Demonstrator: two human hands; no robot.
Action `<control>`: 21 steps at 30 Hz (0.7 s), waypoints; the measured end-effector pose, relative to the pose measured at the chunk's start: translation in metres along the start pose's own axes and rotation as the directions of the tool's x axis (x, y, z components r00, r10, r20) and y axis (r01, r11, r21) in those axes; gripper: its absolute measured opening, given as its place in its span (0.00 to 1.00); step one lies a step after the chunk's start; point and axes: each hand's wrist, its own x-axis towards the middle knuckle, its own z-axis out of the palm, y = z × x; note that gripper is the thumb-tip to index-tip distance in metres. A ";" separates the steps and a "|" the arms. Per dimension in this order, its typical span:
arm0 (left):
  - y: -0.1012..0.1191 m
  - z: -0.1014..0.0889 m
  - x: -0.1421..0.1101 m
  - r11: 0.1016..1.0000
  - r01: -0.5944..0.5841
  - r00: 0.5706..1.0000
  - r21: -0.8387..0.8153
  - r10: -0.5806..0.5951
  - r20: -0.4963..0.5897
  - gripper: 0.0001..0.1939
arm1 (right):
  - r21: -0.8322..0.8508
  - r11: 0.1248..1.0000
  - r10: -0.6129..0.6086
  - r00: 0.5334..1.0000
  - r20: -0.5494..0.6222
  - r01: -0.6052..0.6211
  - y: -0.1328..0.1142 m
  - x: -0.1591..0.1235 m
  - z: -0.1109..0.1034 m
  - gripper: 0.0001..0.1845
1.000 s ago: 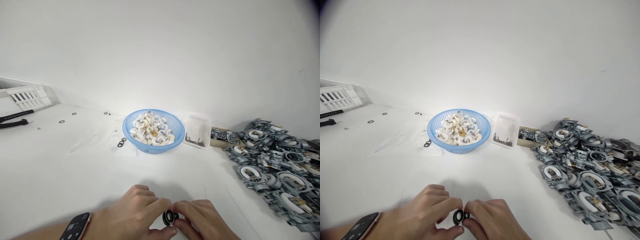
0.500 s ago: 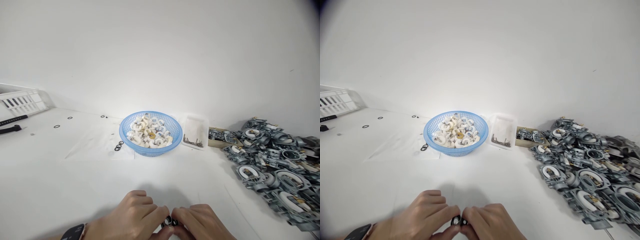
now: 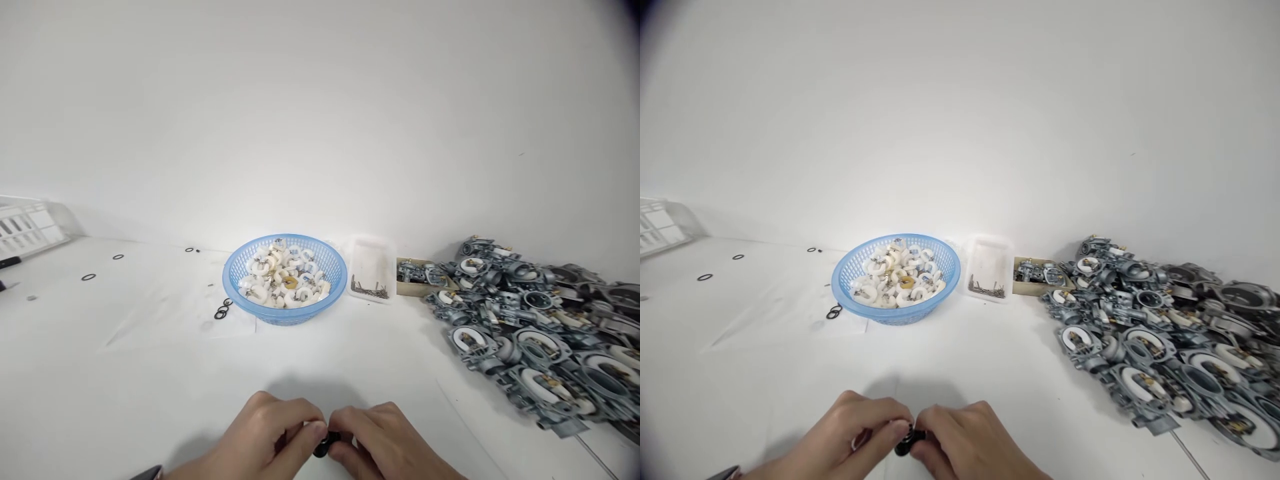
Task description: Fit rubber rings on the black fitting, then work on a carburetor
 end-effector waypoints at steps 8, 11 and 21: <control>-0.016 0.016 0.003 0.996 0.061 0.996 0.058 -0.057 -0.061 0.06 | 0.107 0.994 0.031 0.997 -0.067 -0.024 0.017 0.006 0.010 0.05; -0.029 0.024 0.002 0.988 0.002 0.998 0.152 0.007 -0.062 0.10 | 0.066 0.998 0.015 0.995 -0.095 -0.008 0.021 0.005 0.014 0.02; -0.038 0.018 0.006 0.766 -0.397 0.870 0.505 0.489 -0.058 0.23 | -0.092 0.987 -0.144 0.981 -0.129 0.132 0.030 0.006 0.021 0.12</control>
